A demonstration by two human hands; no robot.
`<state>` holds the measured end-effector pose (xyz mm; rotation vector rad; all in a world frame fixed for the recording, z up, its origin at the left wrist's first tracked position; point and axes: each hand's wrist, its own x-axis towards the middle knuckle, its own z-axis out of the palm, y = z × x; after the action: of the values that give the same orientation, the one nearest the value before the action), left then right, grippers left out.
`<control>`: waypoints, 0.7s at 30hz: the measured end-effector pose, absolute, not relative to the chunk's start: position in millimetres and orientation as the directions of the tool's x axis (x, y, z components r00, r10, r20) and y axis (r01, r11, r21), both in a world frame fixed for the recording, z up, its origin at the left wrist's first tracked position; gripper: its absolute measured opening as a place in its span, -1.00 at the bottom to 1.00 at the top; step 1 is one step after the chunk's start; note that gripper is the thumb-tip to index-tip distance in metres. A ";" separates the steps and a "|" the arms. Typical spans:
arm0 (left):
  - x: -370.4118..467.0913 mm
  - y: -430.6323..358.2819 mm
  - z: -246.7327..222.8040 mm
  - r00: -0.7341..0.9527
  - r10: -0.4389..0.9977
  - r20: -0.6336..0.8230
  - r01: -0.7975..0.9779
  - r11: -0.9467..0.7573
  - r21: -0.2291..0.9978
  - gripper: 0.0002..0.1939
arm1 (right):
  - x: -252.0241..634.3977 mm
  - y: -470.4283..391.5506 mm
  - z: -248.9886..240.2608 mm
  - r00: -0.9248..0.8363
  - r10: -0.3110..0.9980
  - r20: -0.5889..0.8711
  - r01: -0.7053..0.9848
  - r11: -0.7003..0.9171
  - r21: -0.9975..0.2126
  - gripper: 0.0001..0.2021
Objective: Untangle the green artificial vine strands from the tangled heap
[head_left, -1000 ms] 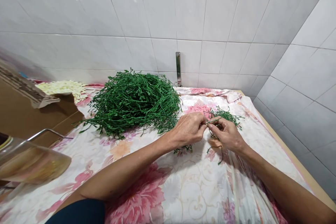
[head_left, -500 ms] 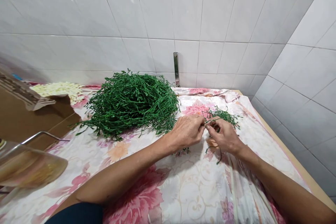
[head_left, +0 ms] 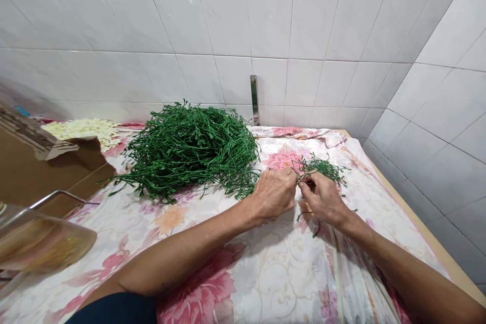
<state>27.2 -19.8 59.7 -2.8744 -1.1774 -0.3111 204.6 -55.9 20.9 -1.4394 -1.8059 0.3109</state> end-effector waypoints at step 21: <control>26.0 -10.6 64.9 0.587 0.767 0.258 0.711 -0.641 0.288 -0.82 | 194.5 -42.7 17.4 -0.173 0.773 0.610 0.850 0.431 -0.304 -0.80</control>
<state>26.0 -10.6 64.9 -2.9332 -1.3766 -0.6002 194.5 -42.7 17.4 -1.3669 -1.9673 -0.1359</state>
